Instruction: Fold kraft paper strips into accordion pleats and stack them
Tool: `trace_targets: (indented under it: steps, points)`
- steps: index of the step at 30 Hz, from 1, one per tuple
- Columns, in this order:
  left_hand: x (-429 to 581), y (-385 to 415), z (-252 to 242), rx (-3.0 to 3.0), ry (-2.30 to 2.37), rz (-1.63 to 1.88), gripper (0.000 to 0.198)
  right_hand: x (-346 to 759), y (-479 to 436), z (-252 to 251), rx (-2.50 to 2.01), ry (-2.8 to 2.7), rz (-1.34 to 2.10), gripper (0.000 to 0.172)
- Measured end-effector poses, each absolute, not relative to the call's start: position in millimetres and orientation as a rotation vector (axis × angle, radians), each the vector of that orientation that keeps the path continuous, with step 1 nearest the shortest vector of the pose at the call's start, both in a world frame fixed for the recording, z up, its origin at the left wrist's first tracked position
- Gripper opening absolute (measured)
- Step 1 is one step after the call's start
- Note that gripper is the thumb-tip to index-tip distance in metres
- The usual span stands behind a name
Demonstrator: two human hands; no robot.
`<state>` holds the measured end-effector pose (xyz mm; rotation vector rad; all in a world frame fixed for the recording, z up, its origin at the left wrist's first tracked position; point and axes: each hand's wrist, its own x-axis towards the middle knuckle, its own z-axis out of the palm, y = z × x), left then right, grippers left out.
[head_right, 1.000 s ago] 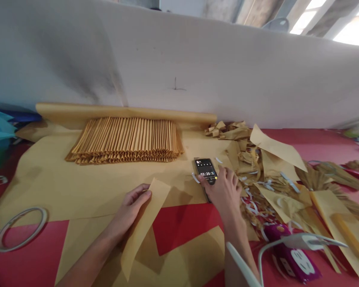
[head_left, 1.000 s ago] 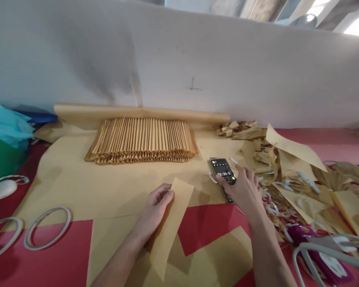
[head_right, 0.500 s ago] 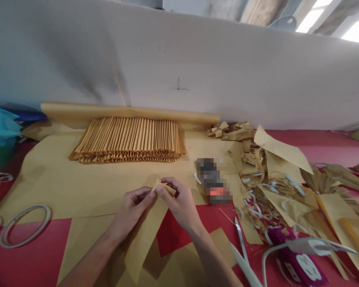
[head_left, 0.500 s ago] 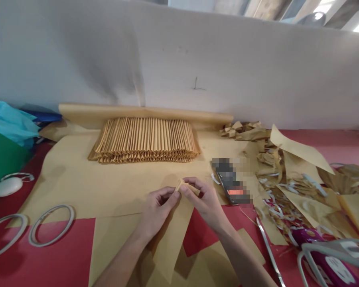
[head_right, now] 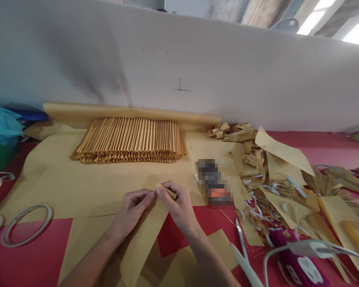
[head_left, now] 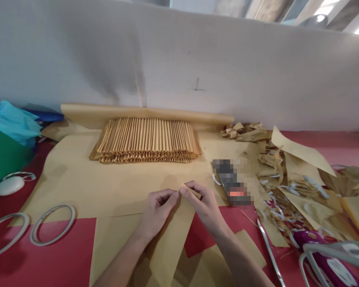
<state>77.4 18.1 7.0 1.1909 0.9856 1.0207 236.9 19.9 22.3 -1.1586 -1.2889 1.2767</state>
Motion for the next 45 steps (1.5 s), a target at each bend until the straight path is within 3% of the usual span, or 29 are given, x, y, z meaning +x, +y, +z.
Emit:
trace_targets:
  steps: [9,25,45]
  points:
    - [81.3,18.6,8.2,1.069,0.988,0.994,0.039,236.4,20.6,21.4,-1.127,-1.226,1.35,0.034]
    - [80.8,16.2,4.2,1.272,1.074,1.009,0.04,236.8,23.2,19.3,-1.186,-1.357,1.195,0.031]
    - [73.7,15.5,7.6,1.257,0.891,0.781,0.043,262.3,36.0,16.8,-1.308,-1.281,0.976,0.035]
